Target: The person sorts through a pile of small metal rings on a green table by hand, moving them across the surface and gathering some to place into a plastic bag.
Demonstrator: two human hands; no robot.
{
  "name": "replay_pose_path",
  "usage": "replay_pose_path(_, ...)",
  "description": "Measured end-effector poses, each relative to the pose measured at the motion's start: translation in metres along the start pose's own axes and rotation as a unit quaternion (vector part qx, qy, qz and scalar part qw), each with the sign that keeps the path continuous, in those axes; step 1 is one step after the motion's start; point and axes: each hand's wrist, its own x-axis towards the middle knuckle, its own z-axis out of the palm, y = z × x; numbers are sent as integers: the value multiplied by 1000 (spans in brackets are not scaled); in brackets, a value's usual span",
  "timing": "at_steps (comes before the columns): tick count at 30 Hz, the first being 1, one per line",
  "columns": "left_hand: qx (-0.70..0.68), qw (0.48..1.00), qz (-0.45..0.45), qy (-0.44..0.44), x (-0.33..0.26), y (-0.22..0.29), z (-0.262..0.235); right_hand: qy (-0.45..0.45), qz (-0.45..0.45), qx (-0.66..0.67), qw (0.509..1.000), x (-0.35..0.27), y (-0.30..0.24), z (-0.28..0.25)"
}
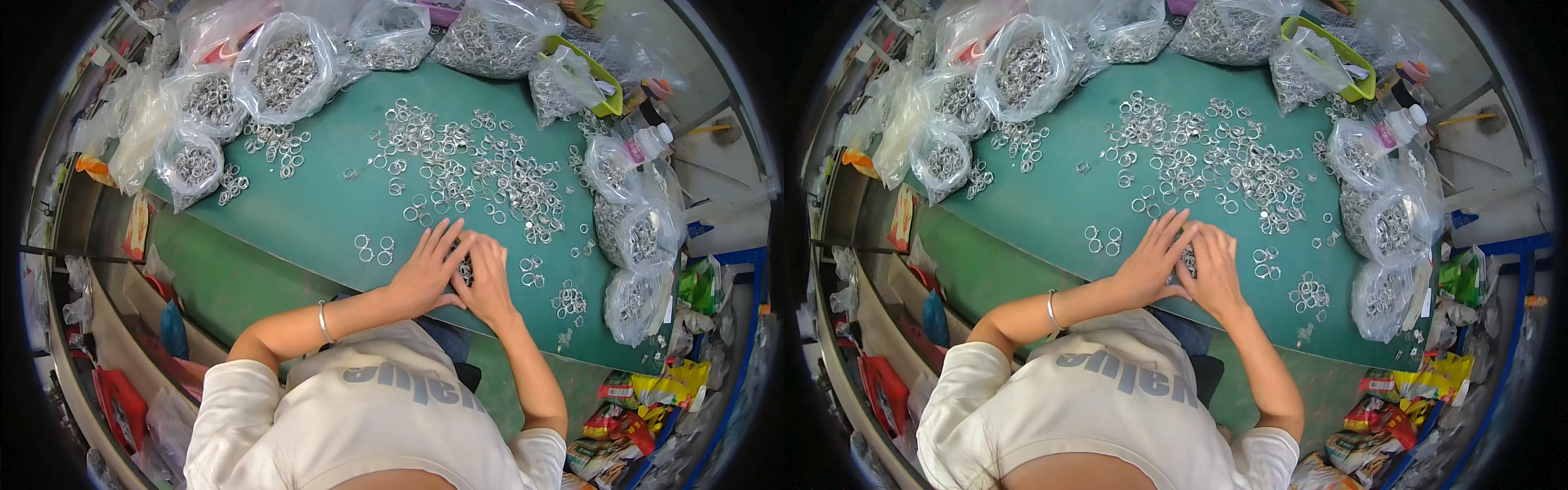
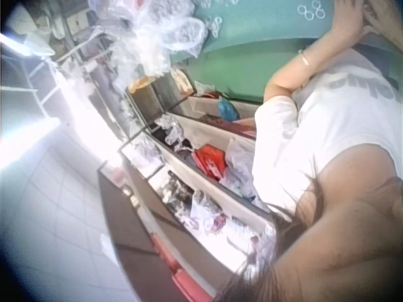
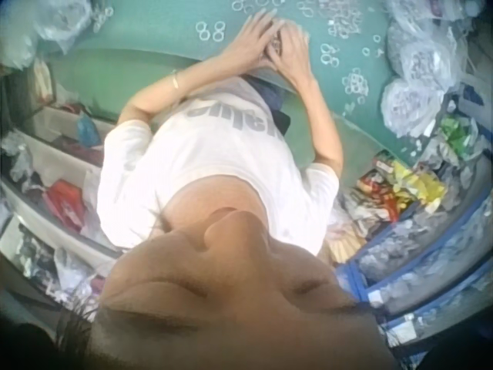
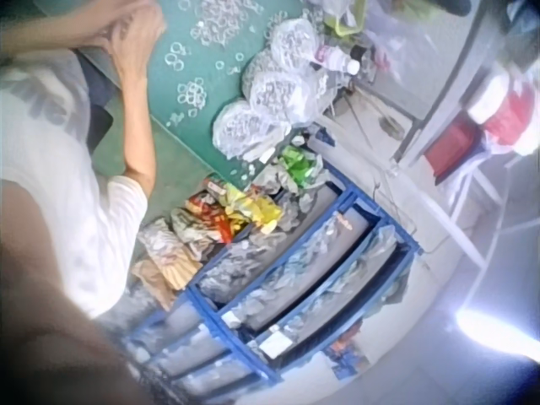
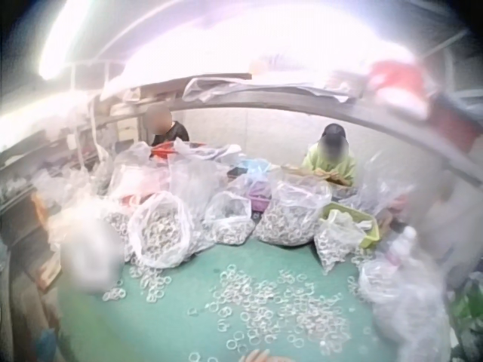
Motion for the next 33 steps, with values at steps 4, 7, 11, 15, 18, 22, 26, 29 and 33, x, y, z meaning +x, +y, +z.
replay_pose_path(4, -14, 999, 35, 13, 2, -8, 12, 15, 13, -15, 1000, -10, -2, -9)
replay_pose_path(7, 37, 997, 68, 19, 6, -4, 11, 16, 35, 42, 998, -22, 13, -2)
replay_pose_path(11, 69, 995, 71, 8, 14, -7, 14, 47, 140, 165, 975, -24, 6, -3)
replay_pose_path(15, 88, 991, 105, 9, 18, -12, 16, 25, 38, -5, 999, -24, -8, -19)
replay_pose_path(18, 92, 987, 131, 4, 21, -20, 17, 6, 24, -1, 1000, -32, 2, -14)
replay_pose_path(22, 111, 980, 160, 29, 25, -22, 18, 30, 38, -17, 999, -29, 6, -11)
replay_pose_path(26, 68, 988, 128, 47, 30, -22, 19, 66, 29, -66, 995, -23, 11, -5)
replay_pose_path(29, -4, 996, 71, 45, 40, -19, 17, 98, 53, -89, 990, -11, 16, 0)
replay_pose_path(33, -96, 990, 22, 105, 62, -17, 22, 213, 94, 20, 972, 9, 27, 9)
